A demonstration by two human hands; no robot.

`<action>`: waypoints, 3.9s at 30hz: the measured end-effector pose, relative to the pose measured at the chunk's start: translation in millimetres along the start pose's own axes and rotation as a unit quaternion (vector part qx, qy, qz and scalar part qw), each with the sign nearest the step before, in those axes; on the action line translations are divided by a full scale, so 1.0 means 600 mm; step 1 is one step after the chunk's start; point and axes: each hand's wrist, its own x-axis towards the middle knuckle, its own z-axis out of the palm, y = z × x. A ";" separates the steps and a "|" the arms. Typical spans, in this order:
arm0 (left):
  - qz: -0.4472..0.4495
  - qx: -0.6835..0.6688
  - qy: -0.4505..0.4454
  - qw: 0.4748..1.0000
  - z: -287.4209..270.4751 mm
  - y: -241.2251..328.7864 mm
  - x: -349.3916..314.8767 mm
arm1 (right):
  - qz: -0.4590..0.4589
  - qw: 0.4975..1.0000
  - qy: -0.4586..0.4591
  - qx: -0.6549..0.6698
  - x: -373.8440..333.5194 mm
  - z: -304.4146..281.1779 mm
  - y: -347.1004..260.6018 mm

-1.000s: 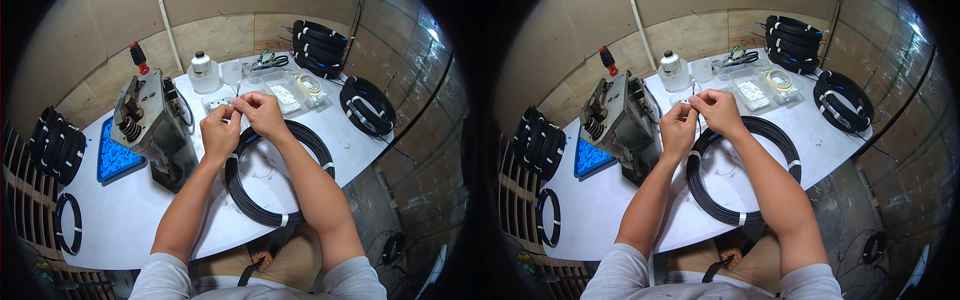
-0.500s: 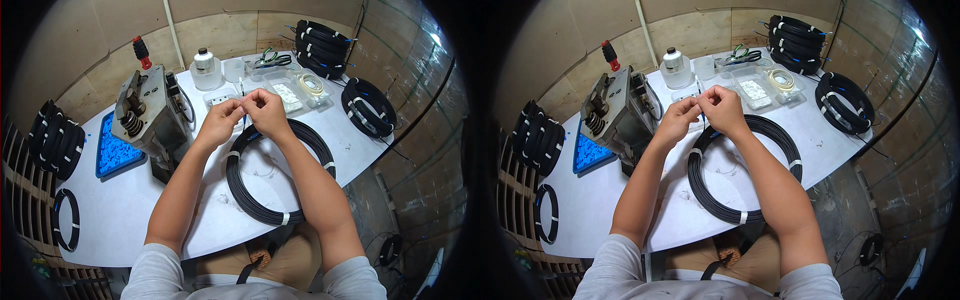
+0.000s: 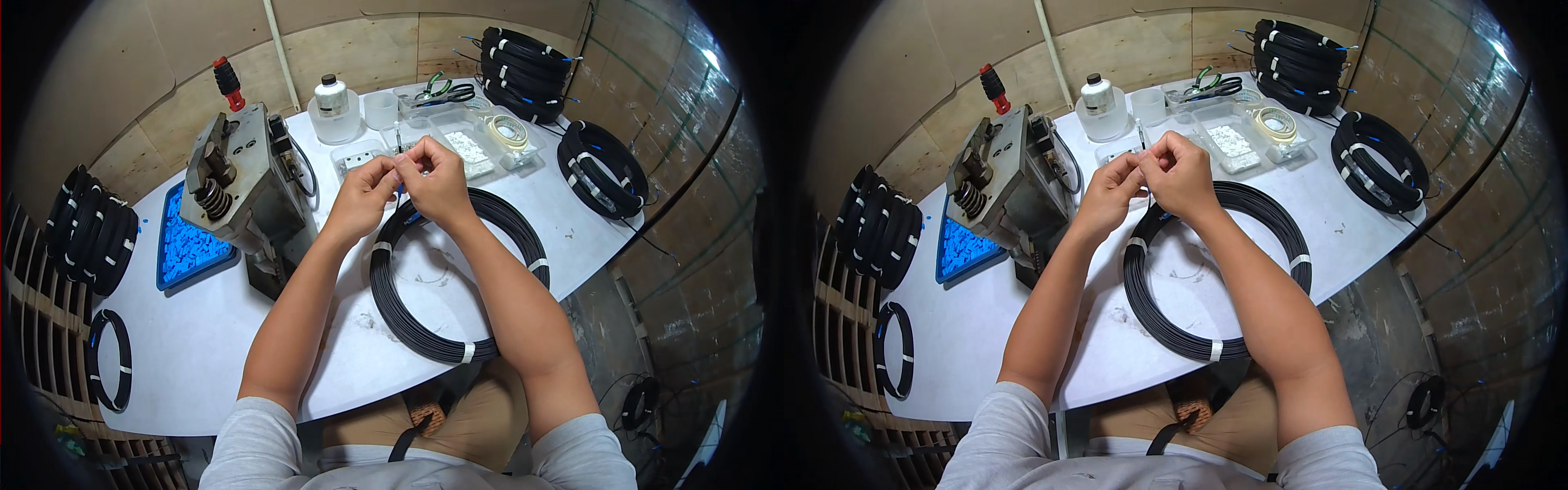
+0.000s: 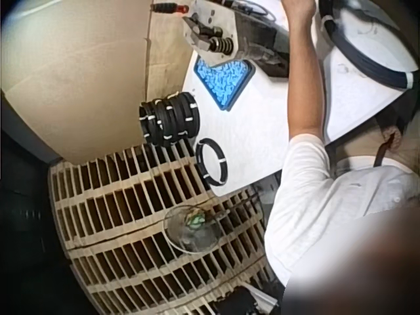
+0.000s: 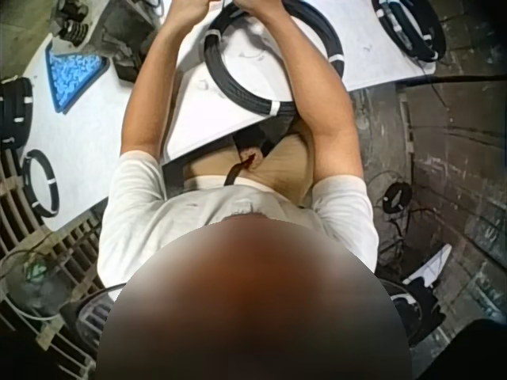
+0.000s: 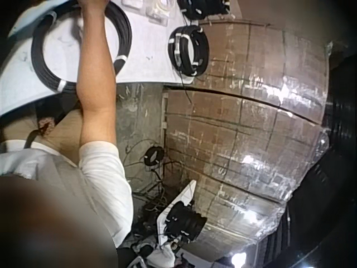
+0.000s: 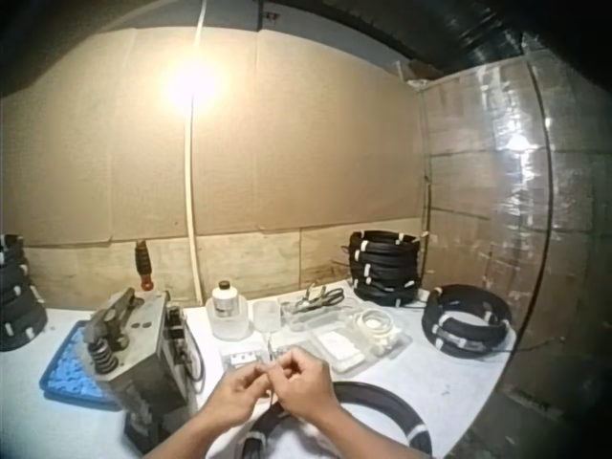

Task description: Using a crimping machine and manual dexterity to assemble connectors onto black cables.

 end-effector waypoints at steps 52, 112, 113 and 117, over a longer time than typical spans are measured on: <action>0.114 0.131 0.162 0.971 0.016 0.009 -0.010 | 0.163 0.948 -0.144 0.233 0.013 -0.010 0.014; 0.328 0.201 0.217 0.897 0.027 0.237 -0.078 | 0.022 0.999 0.016 0.018 -0.011 0.023 0.013; 0.369 0.218 0.220 0.876 0.015 0.265 -0.090 | 0.025 0.999 0.012 0.023 -0.010 0.028 0.013; 0.463 0.206 0.228 0.831 -0.047 0.362 -0.124 | 0.033 0.999 0.001 -0.005 -0.007 0.007 0.037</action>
